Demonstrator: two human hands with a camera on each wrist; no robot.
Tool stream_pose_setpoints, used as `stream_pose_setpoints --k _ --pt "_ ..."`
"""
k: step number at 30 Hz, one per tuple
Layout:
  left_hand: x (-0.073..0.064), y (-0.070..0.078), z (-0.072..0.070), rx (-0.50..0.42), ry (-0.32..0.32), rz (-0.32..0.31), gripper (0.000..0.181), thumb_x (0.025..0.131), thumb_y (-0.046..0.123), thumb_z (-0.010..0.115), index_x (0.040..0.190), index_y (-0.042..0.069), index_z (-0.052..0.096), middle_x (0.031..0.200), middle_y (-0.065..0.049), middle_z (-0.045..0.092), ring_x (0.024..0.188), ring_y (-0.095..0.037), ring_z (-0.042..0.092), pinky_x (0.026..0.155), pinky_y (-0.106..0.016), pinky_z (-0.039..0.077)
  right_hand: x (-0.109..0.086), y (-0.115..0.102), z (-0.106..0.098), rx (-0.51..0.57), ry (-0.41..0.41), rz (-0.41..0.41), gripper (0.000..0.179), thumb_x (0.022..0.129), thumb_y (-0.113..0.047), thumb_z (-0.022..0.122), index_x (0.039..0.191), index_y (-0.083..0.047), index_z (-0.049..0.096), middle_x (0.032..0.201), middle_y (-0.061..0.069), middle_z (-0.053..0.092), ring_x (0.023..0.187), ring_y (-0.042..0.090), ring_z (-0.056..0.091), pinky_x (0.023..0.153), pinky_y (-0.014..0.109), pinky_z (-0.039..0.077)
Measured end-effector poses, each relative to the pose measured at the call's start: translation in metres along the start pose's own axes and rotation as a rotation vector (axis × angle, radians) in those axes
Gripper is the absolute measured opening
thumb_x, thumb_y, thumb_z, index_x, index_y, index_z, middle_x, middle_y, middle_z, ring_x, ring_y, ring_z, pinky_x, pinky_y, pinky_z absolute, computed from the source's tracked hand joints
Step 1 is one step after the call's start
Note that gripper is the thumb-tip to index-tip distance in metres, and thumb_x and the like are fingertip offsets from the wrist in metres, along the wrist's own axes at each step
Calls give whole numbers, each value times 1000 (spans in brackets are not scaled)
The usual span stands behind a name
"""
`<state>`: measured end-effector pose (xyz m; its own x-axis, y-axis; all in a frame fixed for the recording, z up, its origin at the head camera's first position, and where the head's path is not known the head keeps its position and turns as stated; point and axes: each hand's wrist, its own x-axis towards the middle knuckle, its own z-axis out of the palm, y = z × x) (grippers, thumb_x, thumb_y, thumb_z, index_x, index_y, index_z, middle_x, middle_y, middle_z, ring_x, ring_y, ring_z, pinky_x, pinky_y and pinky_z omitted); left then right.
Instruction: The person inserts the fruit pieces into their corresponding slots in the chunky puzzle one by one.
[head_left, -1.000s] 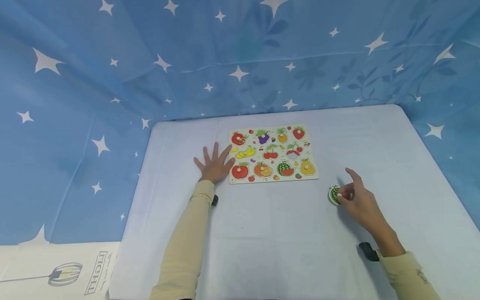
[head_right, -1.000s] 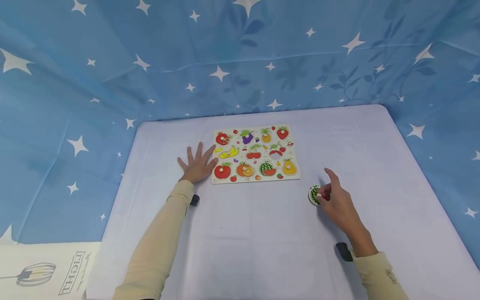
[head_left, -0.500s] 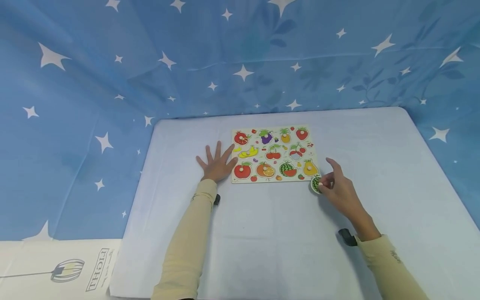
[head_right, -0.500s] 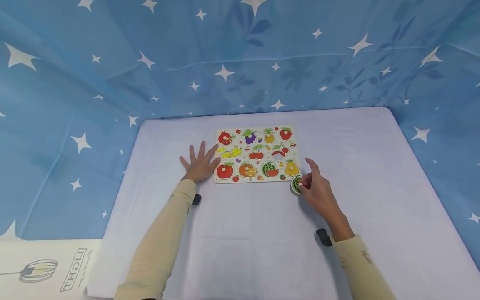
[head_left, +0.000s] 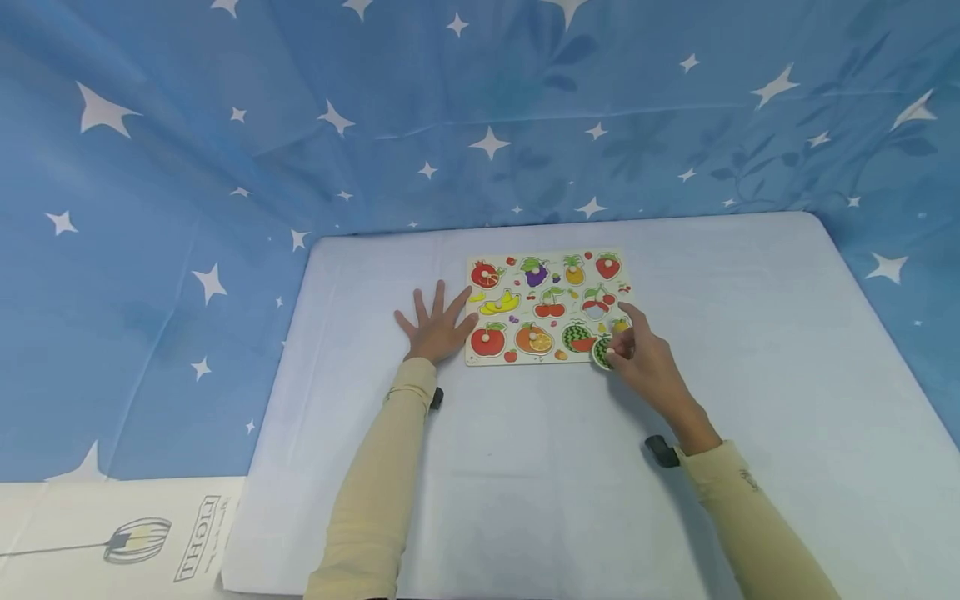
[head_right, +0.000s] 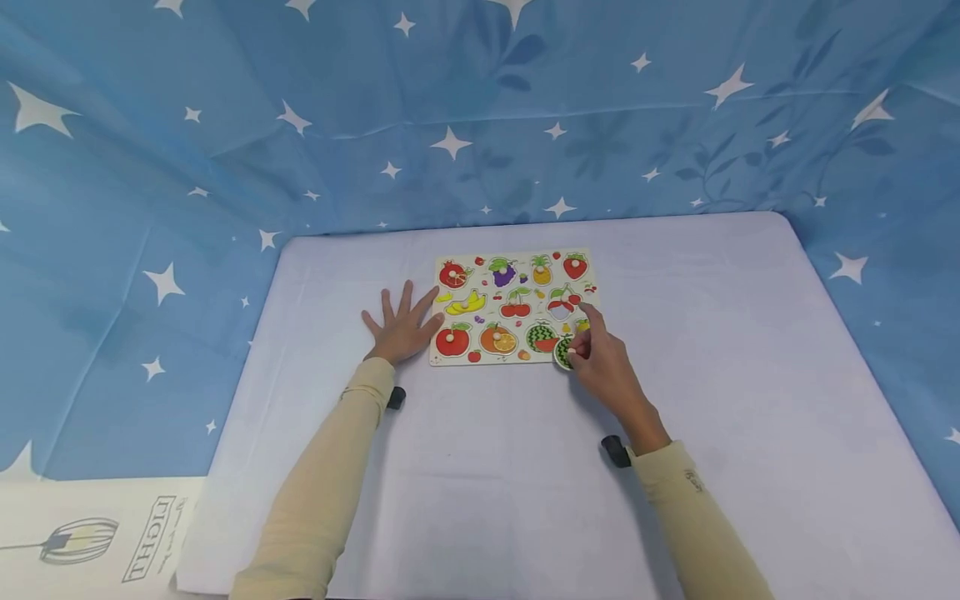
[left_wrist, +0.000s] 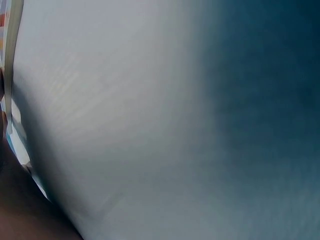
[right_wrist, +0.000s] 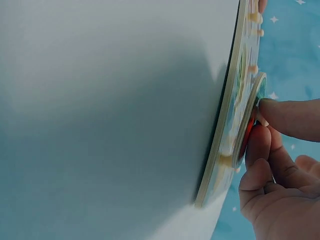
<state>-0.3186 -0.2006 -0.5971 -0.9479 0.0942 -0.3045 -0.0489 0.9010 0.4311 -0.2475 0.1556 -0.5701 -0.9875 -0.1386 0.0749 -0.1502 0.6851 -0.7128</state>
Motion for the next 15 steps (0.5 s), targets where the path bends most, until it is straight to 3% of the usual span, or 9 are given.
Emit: stream_pose_setpoints --k 7,15 --pt "1 1 0 -5 -6 -6 69 109 62 39 172 44 17 180 -3 -14 157 -41 -30 113 -77 -21 15 -10 11 8 -1 -21 80 93 11 73 161 0 33 97 15 68 87 28 62 78 42 49" --pt "4 -3 5 5 11 1 70 109 63 40 172 44 17 180 -4 -13 157 -42 -29 113 -77 -21 29 -18 21 -7 -9 -27 74 94 10 72 158 2 36 96 16 67 86 31 62 77 45 50"
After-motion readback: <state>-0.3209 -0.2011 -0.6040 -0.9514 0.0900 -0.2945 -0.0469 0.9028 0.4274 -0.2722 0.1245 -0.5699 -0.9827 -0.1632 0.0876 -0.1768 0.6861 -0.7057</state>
